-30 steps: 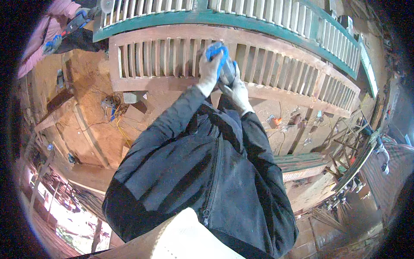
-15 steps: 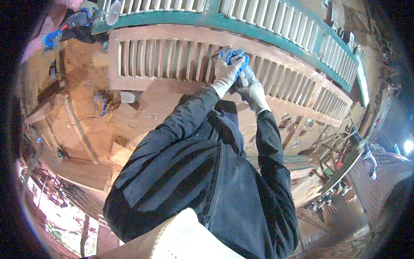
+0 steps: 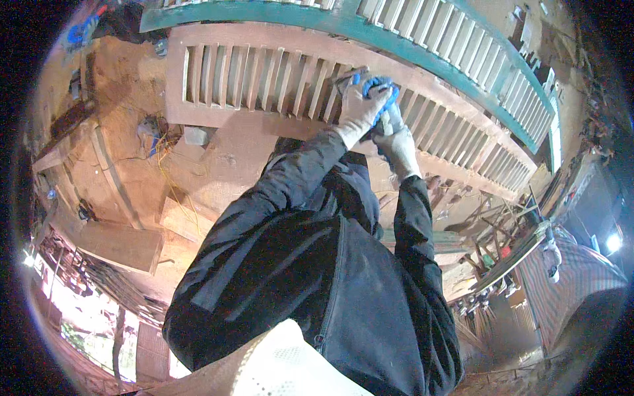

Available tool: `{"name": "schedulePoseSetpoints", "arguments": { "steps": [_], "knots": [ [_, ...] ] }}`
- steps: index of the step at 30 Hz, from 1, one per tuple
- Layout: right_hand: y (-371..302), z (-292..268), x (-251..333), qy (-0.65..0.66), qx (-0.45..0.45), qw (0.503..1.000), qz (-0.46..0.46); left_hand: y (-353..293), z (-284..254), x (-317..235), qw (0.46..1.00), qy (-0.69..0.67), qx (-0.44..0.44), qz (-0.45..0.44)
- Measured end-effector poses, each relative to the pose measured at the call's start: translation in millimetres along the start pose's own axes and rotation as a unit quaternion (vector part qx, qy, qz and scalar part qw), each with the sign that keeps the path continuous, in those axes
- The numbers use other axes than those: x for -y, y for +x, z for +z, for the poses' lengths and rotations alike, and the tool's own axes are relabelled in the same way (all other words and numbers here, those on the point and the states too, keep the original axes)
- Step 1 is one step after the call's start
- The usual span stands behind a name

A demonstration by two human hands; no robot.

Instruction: The person sands a wooden slatted panel using a handheld power sander, moving the tool across the surface in repetitive strokes. The person then picks up a small container and applies a substance to the wood with a brush.

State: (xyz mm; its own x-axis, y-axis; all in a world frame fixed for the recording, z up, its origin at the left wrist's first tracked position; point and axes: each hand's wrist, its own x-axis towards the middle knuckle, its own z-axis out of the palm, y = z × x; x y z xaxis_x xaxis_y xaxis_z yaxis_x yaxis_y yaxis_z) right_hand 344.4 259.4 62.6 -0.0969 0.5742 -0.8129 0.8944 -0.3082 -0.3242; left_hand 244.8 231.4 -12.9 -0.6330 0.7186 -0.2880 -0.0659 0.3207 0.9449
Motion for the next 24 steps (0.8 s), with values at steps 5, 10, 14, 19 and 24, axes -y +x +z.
{"name": "schedulePoseSetpoints", "arguments": {
  "steps": [5, 10, 14, 19, 24],
  "knots": [
    [20, -1, -18, 0.056, 0.027, 0.998, -0.008, 17, 4, 5, 0.997, -0.051, 0.027, -0.056],
    [15, 3, -18, -0.009, -0.006, 0.999, -0.053, 3, -1, 6, 0.999, 0.028, -0.008, 0.019],
    [25, -6, -14, 0.055, 0.018, 0.998, -0.030, 28, 4, -6, 0.995, -0.082, 0.029, -0.058],
    [-10, 21, -44, -0.026, 0.029, 0.999, -0.011, -34, -15, 12, 0.999, -0.010, 0.036, -0.034],
    [-8, 53, -120, -0.122, -0.063, 0.968, -0.210, -59, -25, 32, 0.989, -0.058, 0.135, 0.032]
  ]
}}
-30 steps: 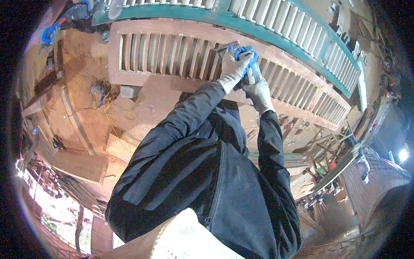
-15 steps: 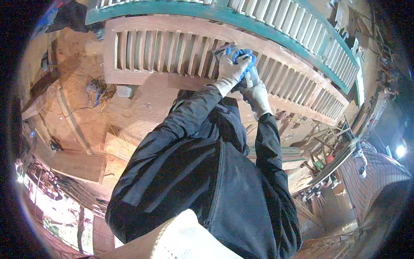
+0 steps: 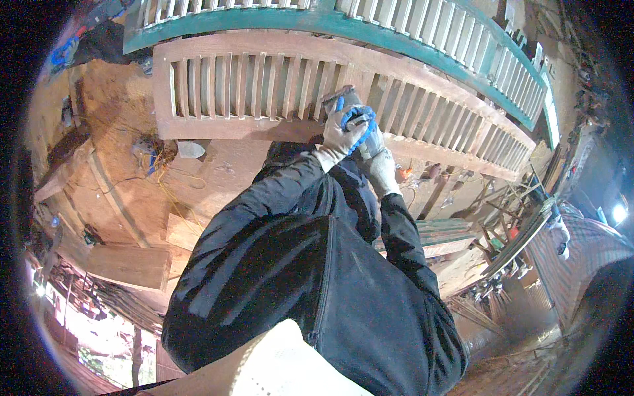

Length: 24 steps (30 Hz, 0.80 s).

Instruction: The person sands a wooden slatted panel using a handheld power sander, moving the tool across the surface in repetitive strokes. The person then picks up a small container and applies a substance to the wood with a brush.

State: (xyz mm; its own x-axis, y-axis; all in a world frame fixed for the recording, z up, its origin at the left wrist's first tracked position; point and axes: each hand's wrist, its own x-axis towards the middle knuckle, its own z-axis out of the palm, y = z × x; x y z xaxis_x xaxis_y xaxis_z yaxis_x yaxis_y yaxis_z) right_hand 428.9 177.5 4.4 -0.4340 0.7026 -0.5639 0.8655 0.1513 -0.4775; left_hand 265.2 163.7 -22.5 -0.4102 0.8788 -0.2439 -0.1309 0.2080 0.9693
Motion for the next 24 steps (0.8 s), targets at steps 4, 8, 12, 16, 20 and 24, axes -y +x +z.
{"name": "schedulePoseSetpoints", "arguments": {
  "steps": [4, 8, 12, 16, 20, 24],
  "knots": [
    [52, -29, 41, -0.010, -0.033, 0.999, 0.030, 60, -3, -7, 0.994, 0.078, -0.059, 0.058],
    [112, -60, 51, 0.146, -0.029, 0.981, 0.124, 134, 2, -10, 0.993, 0.057, -0.075, 0.077],
    [122, -58, 37, -0.014, -0.040, 0.991, 0.124, 134, 17, -10, 0.997, -0.049, -0.065, 0.011],
    [34, -19, 21, 0.086, -0.079, 0.993, -0.013, 28, 9, 22, 0.994, -0.107, -0.003, -0.035],
    [-33, 20, -18, 0.091, 0.003, 0.990, 0.105, -46, 8, 43, 0.990, -0.097, 0.089, -0.054],
    [-30, 10, -18, 0.181, -0.012, 0.976, 0.122, -16, 24, 27, 0.994, 0.007, 0.112, 0.017]
  ]
}}
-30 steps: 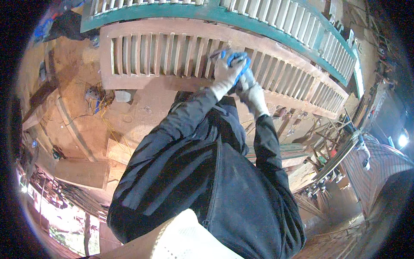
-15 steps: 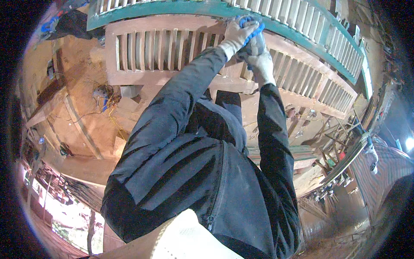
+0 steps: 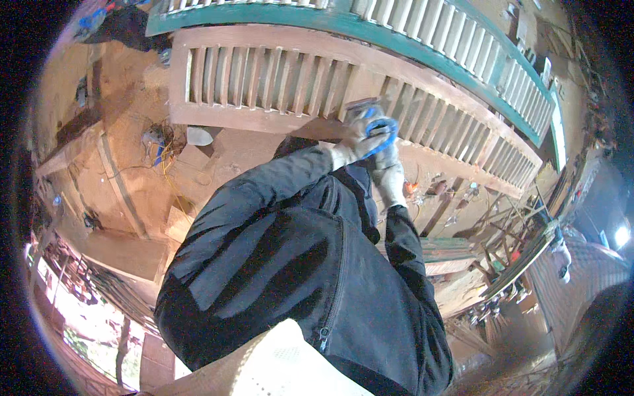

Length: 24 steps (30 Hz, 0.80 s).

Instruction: The person sands a wooden slatted panel using a handheld power sander, moving the tool across the surface in repetitive strokes. The person then picks up a small container and applies a substance to the wood with a brush.

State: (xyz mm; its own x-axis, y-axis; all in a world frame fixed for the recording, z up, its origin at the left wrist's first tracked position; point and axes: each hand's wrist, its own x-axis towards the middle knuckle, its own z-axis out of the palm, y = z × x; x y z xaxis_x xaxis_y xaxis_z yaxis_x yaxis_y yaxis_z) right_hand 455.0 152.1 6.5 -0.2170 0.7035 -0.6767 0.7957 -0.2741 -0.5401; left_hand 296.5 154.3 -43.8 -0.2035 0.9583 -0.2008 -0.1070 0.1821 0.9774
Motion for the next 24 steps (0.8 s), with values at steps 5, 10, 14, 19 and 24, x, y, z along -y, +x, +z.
{"name": "schedulePoseSetpoints", "arguments": {
  "steps": [5, 10, 14, 19, 24],
  "knots": [
    [68, -46, 96, -0.175, -0.044, 0.984, -0.010, 85, -15, -36, 0.991, -0.007, -0.119, -0.053],
    [136, -33, 158, -0.363, 0.034, 0.898, -0.246, 117, -83, -37, 0.954, -0.161, -0.253, -0.015],
    [122, 12, 238, -0.322, 0.098, 0.925, -0.176, 79, -157, -45, 0.922, -0.207, -0.327, 0.002],
    [77, 78, 222, -0.236, 0.076, 0.956, -0.156, 26, -187, -23, 0.886, -0.339, -0.318, 0.015],
    [74, 65, 257, -0.309, 0.118, 0.939, -0.099, 38, -173, -12, 0.843, -0.367, -0.393, 0.009]
  ]
}}
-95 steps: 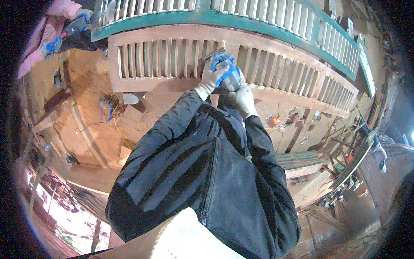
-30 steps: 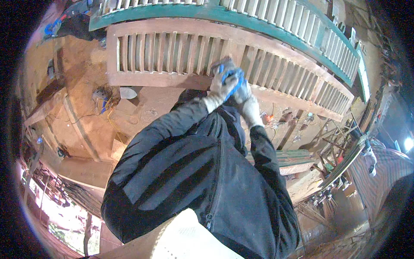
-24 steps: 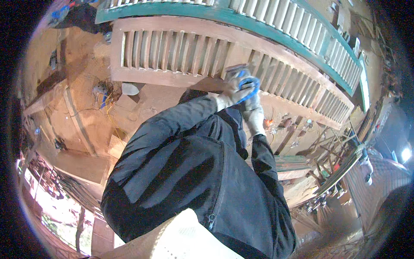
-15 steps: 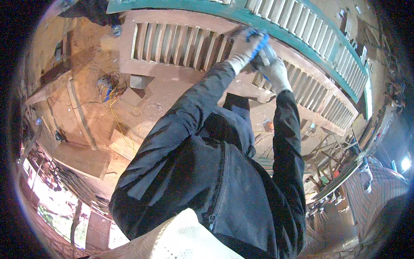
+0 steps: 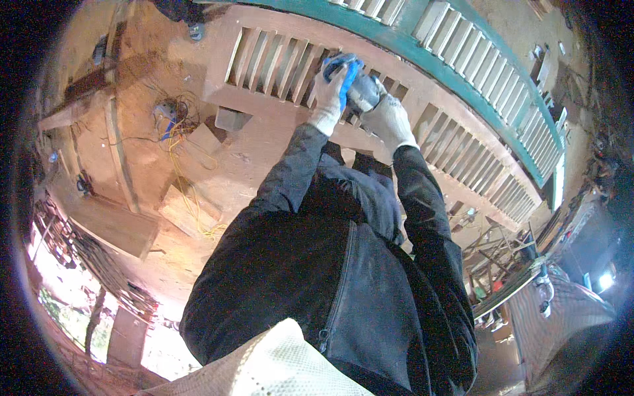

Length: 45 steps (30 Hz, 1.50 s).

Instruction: The person sands a wooden slatted panel using a handheld power sander, moving the tool across the surface in repetitive strokes. The person then picks up a small container and applies a substance to the wood with a brush.

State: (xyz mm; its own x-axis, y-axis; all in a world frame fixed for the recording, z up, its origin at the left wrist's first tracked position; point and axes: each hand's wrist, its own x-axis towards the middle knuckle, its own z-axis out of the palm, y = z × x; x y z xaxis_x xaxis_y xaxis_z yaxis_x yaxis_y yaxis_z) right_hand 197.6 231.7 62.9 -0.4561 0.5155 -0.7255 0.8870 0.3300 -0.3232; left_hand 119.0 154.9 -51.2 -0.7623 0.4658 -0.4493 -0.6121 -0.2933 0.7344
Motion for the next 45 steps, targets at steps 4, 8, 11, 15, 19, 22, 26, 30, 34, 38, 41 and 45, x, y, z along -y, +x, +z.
{"name": "schedulePoseSetpoints", "arguments": {
  "steps": [4, 8, 11, 15, 19, 22, 26, 30, 34, 38, 41, 45],
  "knots": [
    [22, -6, -8, -0.039, 0.019, 0.999, 0.011, 11, 16, -14, 0.999, -0.023, 0.007, -0.029],
    [15, 0, -19, -0.044, -0.012, 0.999, -0.021, -8, 19, -14, 0.996, -0.068, -0.042, -0.045],
    [21, -5, -14, -0.036, -0.037, 0.998, -0.021, 3, 27, -26, 0.999, 0.008, -0.005, -0.031],
    [27, 4, -9, -0.036, -0.043, 0.998, 0.022, 9, 18, -28, 0.995, 0.101, -0.013, 0.006],
    [-13, 33, -27, -0.016, -0.017, 1.000, -0.003, -46, -6, -15, 0.992, -0.101, -0.003, -0.077],
    [-43, 47, -31, -0.002, 0.015, 1.000, -0.023, -80, -34, -8, 0.998, -0.003, 0.032, -0.053],
    [-42, 61, -50, 0.106, -0.084, 0.990, -0.040, -50, -44, 26, 0.952, 0.272, 0.127, 0.054],
    [-3, 31, -69, 0.080, 0.023, 0.992, 0.094, 2, 23, 28, 0.950, 0.256, 0.176, 0.030],
    [35, 2, -67, 0.086, -0.137, 0.981, -0.110, 66, 63, 37, 0.942, 0.272, 0.191, 0.033],
    [49, -30, -34, 0.092, -0.141, 0.984, -0.058, 73, 74, -15, 0.952, 0.282, 0.123, -0.009],
    [56, -10, -19, 0.120, -0.110, 0.982, -0.097, 85, 31, -29, 0.964, 0.247, 0.098, 0.023],
    [33, 34, -16, 0.105, -0.116, 0.982, -0.105, 40, -1, -33, 0.987, 0.152, 0.037, 0.024]
  ]
}}
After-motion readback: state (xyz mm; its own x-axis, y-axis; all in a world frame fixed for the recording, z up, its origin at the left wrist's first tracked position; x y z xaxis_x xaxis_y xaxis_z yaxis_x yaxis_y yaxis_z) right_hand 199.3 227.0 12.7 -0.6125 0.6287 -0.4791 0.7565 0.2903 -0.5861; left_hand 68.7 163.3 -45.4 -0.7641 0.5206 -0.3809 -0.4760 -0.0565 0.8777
